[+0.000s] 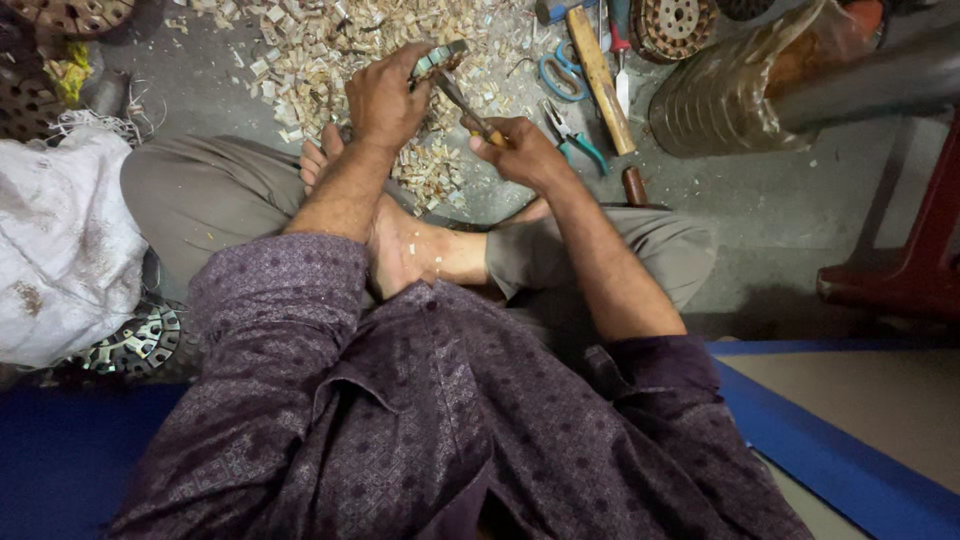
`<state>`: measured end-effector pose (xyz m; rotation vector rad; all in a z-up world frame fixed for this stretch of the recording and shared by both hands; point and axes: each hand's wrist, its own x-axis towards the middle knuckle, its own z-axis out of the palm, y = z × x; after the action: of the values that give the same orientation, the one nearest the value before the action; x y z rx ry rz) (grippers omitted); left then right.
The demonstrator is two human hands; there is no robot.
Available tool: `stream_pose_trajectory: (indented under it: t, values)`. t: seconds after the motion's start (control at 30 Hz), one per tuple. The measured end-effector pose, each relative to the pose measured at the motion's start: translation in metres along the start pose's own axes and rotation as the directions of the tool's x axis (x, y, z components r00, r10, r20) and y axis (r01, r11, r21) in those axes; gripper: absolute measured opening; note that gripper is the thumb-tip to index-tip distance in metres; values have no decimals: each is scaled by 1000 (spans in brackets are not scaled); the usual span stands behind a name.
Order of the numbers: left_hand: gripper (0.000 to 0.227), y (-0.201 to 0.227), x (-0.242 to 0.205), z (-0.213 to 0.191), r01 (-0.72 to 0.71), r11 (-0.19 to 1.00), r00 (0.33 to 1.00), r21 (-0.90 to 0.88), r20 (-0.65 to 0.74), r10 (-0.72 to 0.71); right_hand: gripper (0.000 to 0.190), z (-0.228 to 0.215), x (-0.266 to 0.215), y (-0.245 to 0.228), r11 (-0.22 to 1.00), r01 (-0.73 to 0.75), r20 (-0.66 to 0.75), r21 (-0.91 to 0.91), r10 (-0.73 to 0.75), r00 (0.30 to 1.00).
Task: The person sits on the floor and uses pliers to remove copper windings from a circular electrical component. They repeatedly cut and pull the windings, placing the removed pieces into a nearby container.
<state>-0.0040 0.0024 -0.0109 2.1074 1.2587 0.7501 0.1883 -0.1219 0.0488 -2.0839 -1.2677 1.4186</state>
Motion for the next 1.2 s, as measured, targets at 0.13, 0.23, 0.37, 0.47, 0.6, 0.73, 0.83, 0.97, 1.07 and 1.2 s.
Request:
stream_pose_trajectory:
  t: [0.13,0.23,0.37,0.47,0.6,0.73,0.83,0.97,1.07,1.2]
  values:
    - [44,0,-1,1,-55,998,998,30,-4,55,43,-3,0,4,982,164,-49,-94,-169,984]
    - [44,0,0,3,-69,998,998,17,-7,69,43,-4,3,9,974,198,-49,-106,-204,978]
    - [43,-2,-1,6,-84,995,996,45,-4,85,41,-4,5,15,978,115,-38,-172,-123,992]
    - [45,-5,-3,8,-143,987,988,73,-40,146,39,-2,4,16,935,237,-78,-264,-265,961]
    - [44,-7,-3,12,-101,994,995,51,-4,102,34,5,3,19,926,275,-173,-257,-324,930]
    - [44,-5,-2,11,-127,989,992,77,-17,129,43,14,7,23,956,215,-318,-201,-272,908]
    - [45,-1,-1,5,-130,987,991,92,3,130,50,16,15,23,930,286,-348,-231,-354,868]
    - [40,3,-3,-3,-136,987,991,88,-3,136,57,20,23,27,968,46,-260,-245,-111,959]
    - [40,5,2,-4,-224,974,971,43,-74,227,58,27,32,35,930,-9,-323,-367,-118,939]
    - [42,5,2,-4,-121,992,993,34,5,121,50,42,52,53,820,43,-397,-571,-321,860]
